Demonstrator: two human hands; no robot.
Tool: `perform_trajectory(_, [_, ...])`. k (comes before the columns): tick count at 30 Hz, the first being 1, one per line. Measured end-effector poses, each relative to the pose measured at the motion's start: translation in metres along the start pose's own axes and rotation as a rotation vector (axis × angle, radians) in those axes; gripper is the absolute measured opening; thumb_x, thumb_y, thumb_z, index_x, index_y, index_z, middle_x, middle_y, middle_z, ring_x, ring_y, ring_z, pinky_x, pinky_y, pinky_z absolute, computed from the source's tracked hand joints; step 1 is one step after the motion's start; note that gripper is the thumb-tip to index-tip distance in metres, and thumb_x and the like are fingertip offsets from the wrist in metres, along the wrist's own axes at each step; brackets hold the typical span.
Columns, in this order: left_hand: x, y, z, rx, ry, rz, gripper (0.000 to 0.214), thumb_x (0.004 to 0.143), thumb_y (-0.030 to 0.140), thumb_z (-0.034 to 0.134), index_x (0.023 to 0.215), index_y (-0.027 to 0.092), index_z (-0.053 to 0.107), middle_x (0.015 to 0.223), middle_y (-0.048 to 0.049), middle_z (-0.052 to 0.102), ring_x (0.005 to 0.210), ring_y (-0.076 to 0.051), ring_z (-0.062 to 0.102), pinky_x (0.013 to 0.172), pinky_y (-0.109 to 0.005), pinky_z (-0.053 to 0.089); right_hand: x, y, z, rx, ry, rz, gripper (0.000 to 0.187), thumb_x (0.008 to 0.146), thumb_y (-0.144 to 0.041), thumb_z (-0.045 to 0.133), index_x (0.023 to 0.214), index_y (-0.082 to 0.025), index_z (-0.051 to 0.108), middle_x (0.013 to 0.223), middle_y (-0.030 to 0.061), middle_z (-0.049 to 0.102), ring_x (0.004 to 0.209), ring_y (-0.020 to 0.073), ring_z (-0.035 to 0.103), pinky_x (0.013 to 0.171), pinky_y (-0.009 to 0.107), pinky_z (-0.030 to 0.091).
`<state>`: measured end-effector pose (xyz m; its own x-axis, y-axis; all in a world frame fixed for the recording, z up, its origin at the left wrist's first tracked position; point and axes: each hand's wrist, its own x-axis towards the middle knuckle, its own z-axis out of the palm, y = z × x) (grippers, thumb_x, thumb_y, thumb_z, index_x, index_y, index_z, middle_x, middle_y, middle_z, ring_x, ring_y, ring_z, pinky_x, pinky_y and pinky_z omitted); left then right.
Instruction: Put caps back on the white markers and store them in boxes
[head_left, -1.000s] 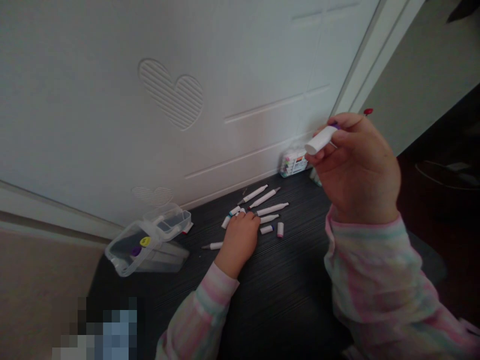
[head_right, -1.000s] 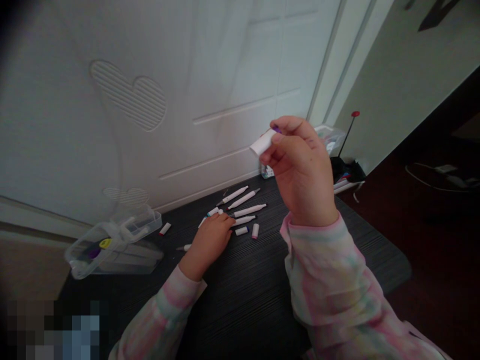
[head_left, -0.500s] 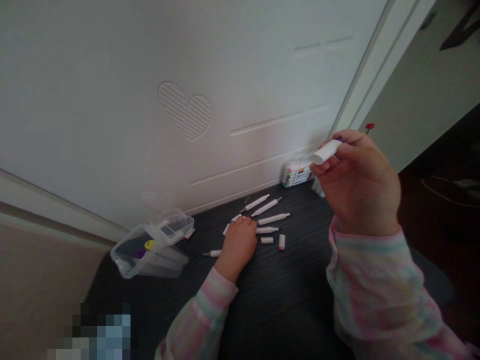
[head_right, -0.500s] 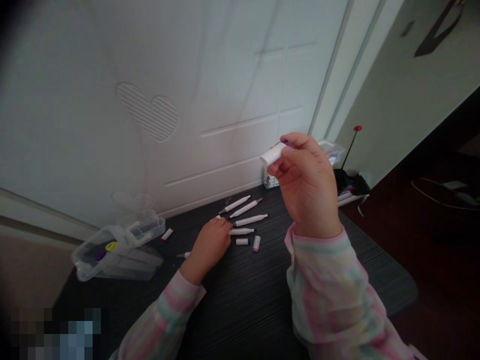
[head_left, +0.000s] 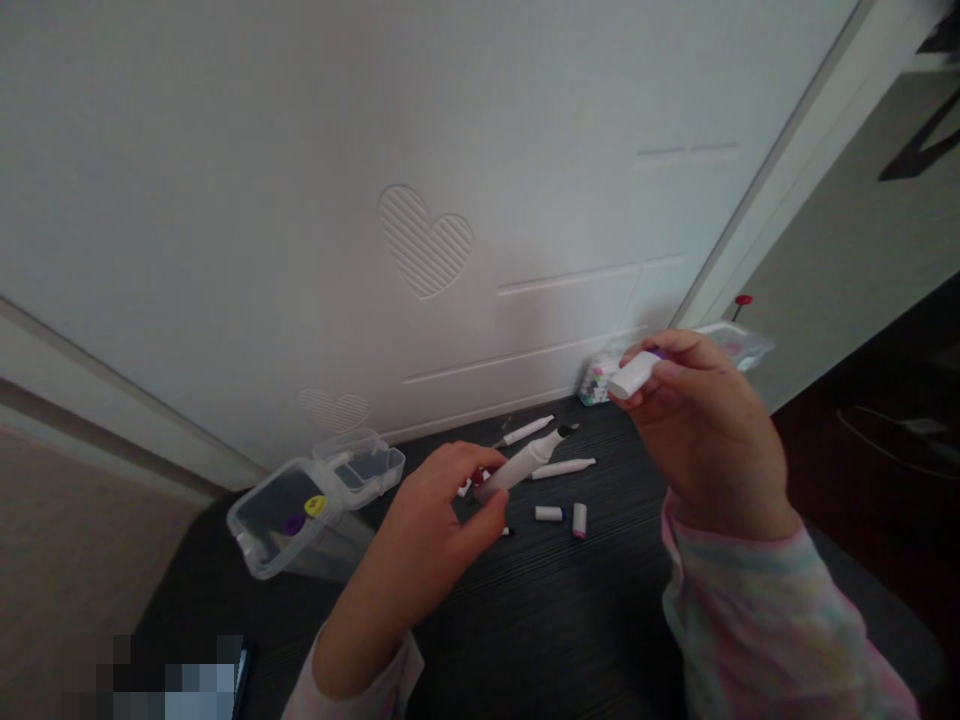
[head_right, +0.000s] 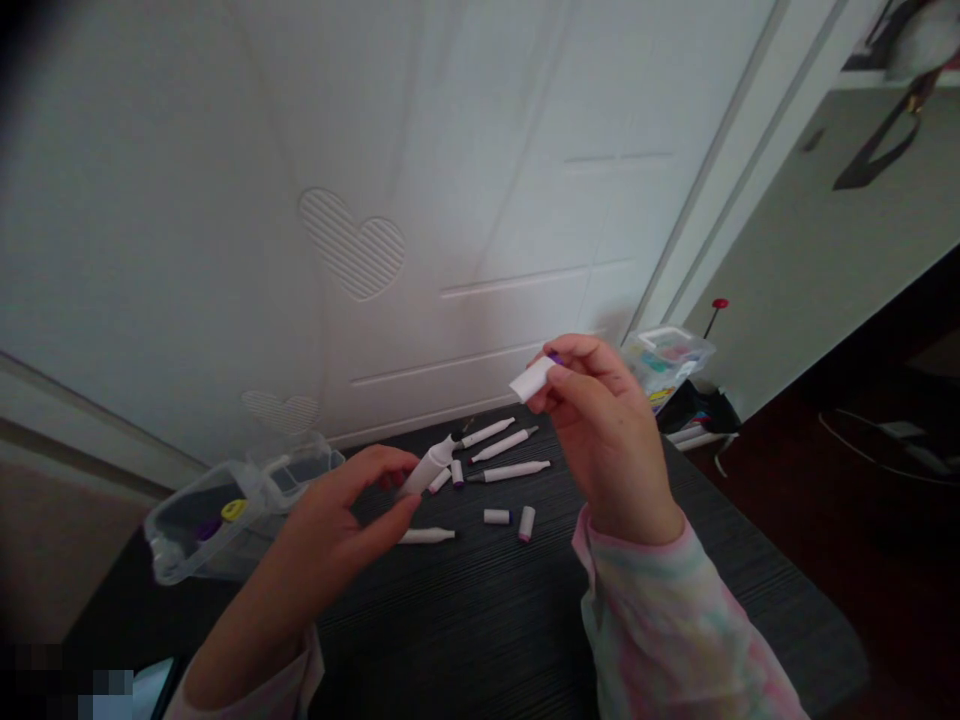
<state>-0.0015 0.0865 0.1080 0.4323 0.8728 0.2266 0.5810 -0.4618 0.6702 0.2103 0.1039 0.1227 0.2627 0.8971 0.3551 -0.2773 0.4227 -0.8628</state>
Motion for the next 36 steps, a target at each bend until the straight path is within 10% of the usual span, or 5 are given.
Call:
perform_trajectory(13, [-0.007, -0.009, -0.01, 0.101, 0.009, 0.0, 0.018, 0.077, 0.016, 0.05, 0.094, 0.018, 0.058, 0.087, -0.0021, 0.06, 0.081, -0.015, 0.054, 0.075, -0.028, 0.042, -0.024, 0.004, 0.021, 0.029, -0.071, -0.067, 0.014, 0.067, -0.018, 0.066, 0.08, -0.023, 0.064, 0.071, -0.0011, 0.06, 0.058, 0.0105, 0.052, 0.053, 0.023, 0.045])
perform_trajectory(21, [0.005, -0.028, 0.018, 0.357, -0.226, -0.002, 0.021, 0.077, 0.014, 0.045, 0.092, 0.017, 0.059, 0.09, -0.0048, 0.061, 0.087, -0.02, 0.053, 0.078, -0.034, 0.043, -0.015, 0.004, 0.017, 0.046, -0.051, -0.082, 0.013, 0.066, -0.015, 0.061, 0.076, -0.024, 0.065, 0.069, -0.002, 0.06, 0.054, 0.0091, 0.051, 0.051, 0.022, 0.044])
perform_trajectory(29, [0.006, -0.032, 0.005, 0.249, -0.089, -0.102, 0.018, 0.078, 0.018, 0.047, 0.094, 0.018, 0.055, 0.089, -0.0022, 0.06, 0.079, -0.016, 0.056, 0.074, -0.028, 0.044, -0.013, 0.004, 0.013, 0.024, -0.07, -0.086, 0.014, 0.068, -0.015, 0.06, 0.077, -0.025, 0.064, 0.065, -0.002, 0.057, 0.054, 0.0108, 0.049, 0.05, 0.024, 0.04])
perform_trajectory(36, [0.011, -0.04, 0.041, 0.511, -0.323, -0.034, 0.018, 0.078, 0.013, 0.044, 0.091, 0.017, 0.057, 0.092, -0.0055, 0.061, 0.085, -0.019, 0.058, 0.076, -0.031, 0.046, -0.012, 0.005, 0.013, 0.008, -0.062, -0.117, 0.018, 0.067, -0.011, 0.056, 0.076, -0.024, 0.065, 0.064, -0.0037, 0.058, 0.052, 0.01, 0.049, 0.05, 0.025, 0.039])
